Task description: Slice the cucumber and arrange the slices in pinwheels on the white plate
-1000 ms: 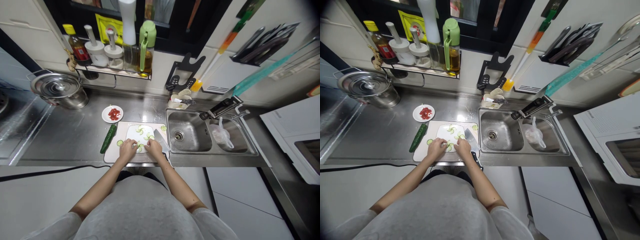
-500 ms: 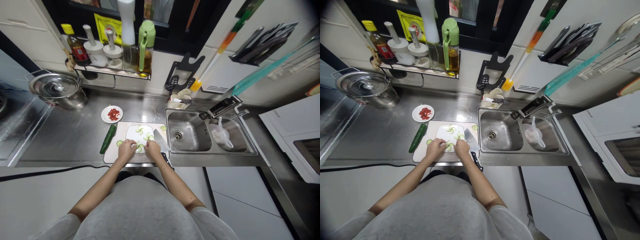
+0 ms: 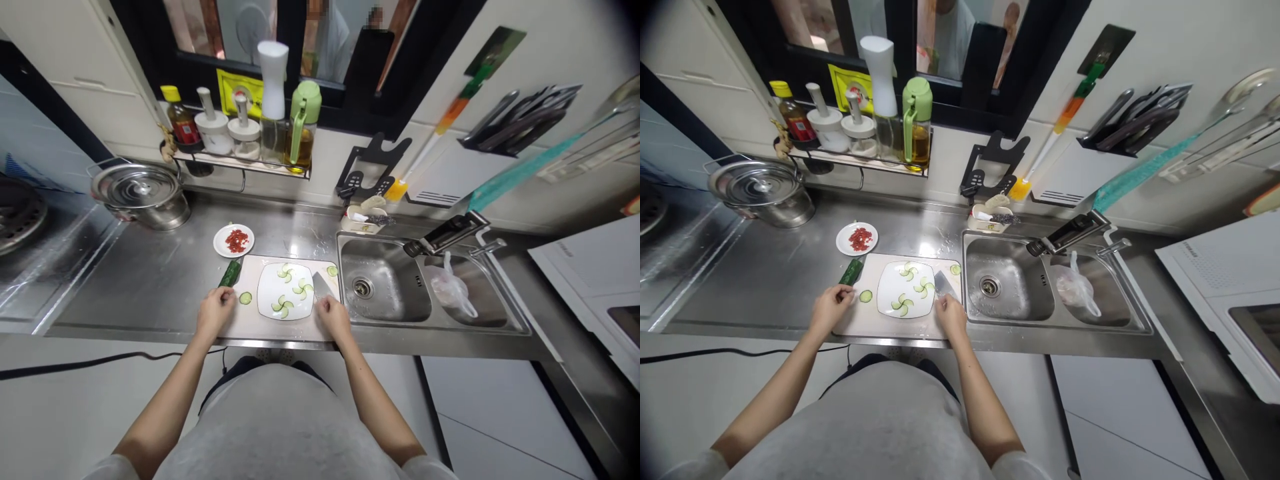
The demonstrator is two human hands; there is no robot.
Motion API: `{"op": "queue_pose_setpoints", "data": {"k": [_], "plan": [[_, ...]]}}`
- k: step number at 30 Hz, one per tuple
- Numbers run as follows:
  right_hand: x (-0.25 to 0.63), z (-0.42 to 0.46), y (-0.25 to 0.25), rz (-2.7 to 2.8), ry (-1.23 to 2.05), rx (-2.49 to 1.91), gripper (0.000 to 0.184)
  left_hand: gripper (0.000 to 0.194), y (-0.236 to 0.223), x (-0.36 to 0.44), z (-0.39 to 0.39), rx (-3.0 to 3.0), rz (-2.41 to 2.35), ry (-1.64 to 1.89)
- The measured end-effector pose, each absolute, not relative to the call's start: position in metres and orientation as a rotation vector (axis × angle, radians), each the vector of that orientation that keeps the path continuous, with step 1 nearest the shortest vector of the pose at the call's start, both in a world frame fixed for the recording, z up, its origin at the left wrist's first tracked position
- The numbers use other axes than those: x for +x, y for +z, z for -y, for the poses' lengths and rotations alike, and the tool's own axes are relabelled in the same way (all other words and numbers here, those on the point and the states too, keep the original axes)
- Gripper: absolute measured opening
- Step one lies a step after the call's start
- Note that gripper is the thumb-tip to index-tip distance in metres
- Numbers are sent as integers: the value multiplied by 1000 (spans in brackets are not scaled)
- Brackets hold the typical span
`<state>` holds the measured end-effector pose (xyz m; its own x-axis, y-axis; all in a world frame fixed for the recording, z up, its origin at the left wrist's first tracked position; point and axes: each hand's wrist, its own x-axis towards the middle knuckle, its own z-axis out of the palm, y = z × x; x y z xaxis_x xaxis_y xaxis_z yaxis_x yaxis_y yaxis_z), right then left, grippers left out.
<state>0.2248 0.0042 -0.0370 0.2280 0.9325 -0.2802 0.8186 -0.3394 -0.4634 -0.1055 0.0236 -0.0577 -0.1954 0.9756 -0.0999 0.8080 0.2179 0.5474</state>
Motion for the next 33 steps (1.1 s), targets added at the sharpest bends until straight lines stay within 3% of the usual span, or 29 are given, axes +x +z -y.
{"op": "queue_pose_setpoints", "data": {"k": [9, 18, 33], "plan": [[249, 3, -36, 1585, 681, -2181, 28, 25, -55, -101, -18, 1643, -2088, 449], [247, -1, -34, 1598, 644, -2116, 28, 33, -69, -70, -26, 1777, -2081, 155], [240, -3, -40, 1615, 708, -2000, 27, 22, -70, -53, -33, 1826, -2048, 23]]}}
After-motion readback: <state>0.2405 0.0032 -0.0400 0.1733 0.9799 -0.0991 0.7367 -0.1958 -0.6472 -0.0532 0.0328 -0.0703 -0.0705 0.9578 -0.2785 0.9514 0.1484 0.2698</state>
